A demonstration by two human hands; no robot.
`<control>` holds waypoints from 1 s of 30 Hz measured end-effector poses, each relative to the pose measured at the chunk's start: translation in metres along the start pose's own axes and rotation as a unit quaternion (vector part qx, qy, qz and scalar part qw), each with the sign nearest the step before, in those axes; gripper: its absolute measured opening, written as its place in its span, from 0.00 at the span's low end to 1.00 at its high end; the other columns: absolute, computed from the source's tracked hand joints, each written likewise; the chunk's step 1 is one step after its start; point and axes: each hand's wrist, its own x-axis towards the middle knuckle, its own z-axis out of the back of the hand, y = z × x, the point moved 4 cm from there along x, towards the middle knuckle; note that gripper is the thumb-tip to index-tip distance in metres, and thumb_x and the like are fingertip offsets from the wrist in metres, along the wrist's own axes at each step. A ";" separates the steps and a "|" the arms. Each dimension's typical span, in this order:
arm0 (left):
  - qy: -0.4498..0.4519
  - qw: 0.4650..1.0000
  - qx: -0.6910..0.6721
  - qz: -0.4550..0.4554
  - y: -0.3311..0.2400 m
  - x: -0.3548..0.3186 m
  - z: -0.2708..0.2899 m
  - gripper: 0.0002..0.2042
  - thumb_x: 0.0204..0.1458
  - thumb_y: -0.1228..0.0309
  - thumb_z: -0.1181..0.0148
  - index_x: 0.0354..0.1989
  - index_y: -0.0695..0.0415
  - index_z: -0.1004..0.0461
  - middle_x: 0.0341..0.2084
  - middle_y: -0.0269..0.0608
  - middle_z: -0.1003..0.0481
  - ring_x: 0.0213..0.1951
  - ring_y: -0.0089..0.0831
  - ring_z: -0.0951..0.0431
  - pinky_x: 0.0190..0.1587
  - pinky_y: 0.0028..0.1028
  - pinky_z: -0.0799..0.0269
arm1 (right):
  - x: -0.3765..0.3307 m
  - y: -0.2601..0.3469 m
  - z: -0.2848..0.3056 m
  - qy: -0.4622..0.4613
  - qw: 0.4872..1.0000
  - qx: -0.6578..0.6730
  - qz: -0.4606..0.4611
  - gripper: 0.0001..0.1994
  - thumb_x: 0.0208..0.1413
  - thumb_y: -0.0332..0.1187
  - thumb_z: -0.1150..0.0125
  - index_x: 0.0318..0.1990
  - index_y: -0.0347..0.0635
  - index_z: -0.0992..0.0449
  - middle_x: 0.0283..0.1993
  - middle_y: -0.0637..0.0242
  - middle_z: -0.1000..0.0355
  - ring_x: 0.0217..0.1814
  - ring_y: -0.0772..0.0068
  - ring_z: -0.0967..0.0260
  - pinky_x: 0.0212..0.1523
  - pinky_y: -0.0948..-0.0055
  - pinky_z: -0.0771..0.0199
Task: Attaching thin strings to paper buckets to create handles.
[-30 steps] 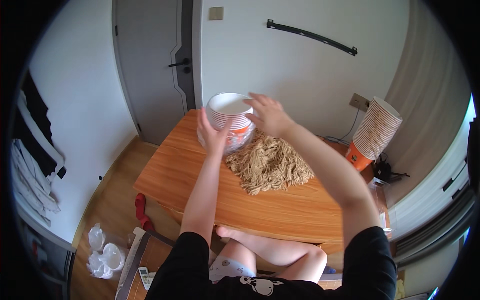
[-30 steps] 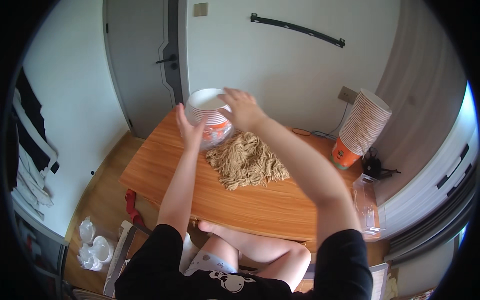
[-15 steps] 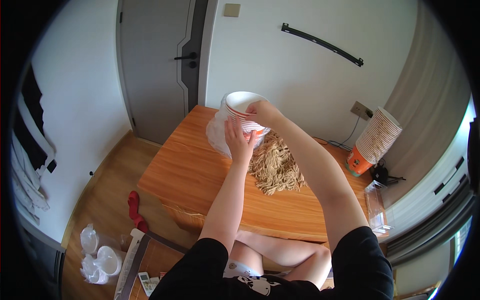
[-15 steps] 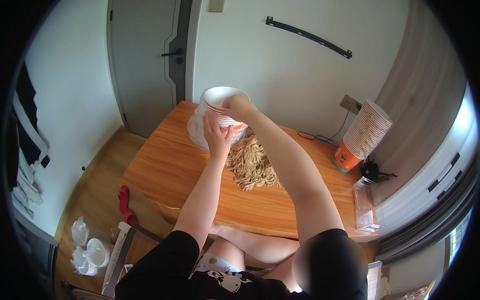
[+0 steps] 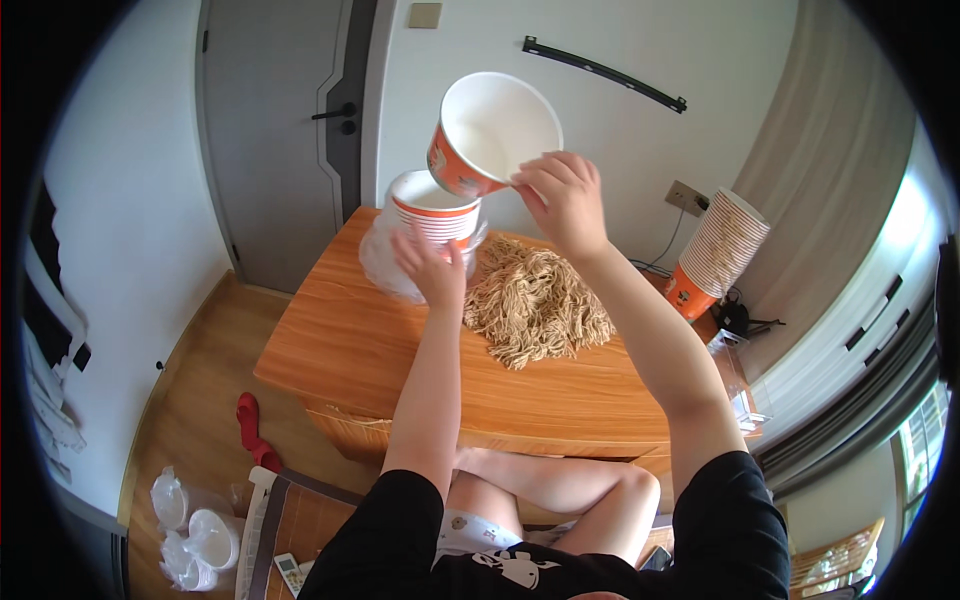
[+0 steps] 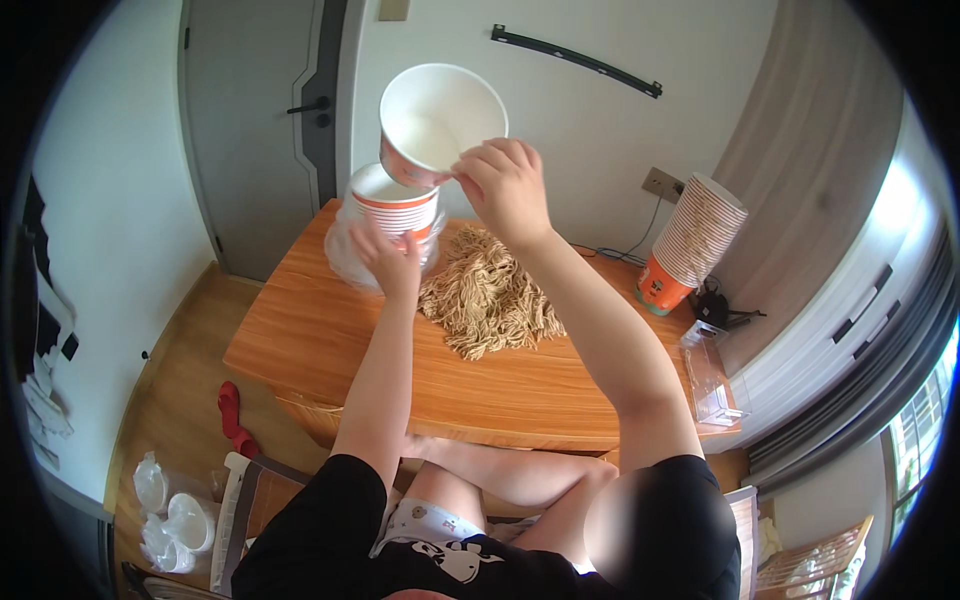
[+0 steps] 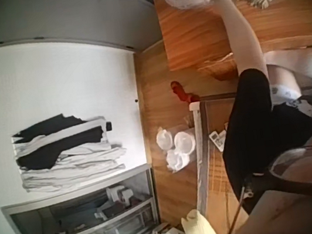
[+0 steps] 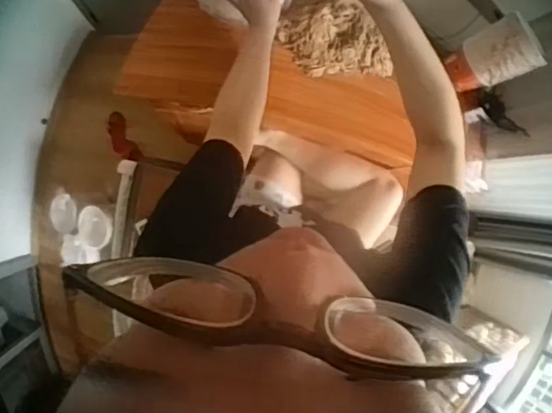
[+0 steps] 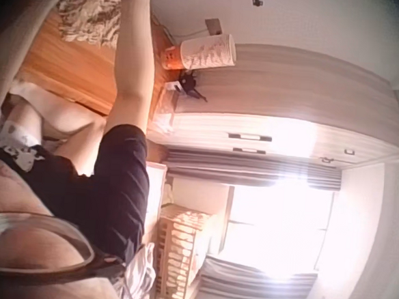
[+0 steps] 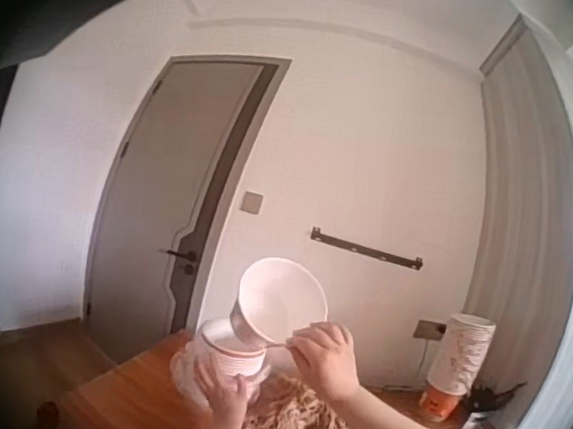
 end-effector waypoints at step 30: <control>0.312 0.842 -0.316 -0.307 -0.171 -0.148 0.003 0.56 0.33 0.64 0.17 0.71 0.49 0.52 0.69 0.59 0.52 0.69 0.59 0.45 0.62 0.49 0.30 | -0.306 -0.098 0.165 -0.089 0.742 0.356 -0.561 0.23 0.63 0.25 0.44 0.66 0.32 0.37 0.65 0.55 0.34 0.64 0.66 0.34 0.62 0.69 0.31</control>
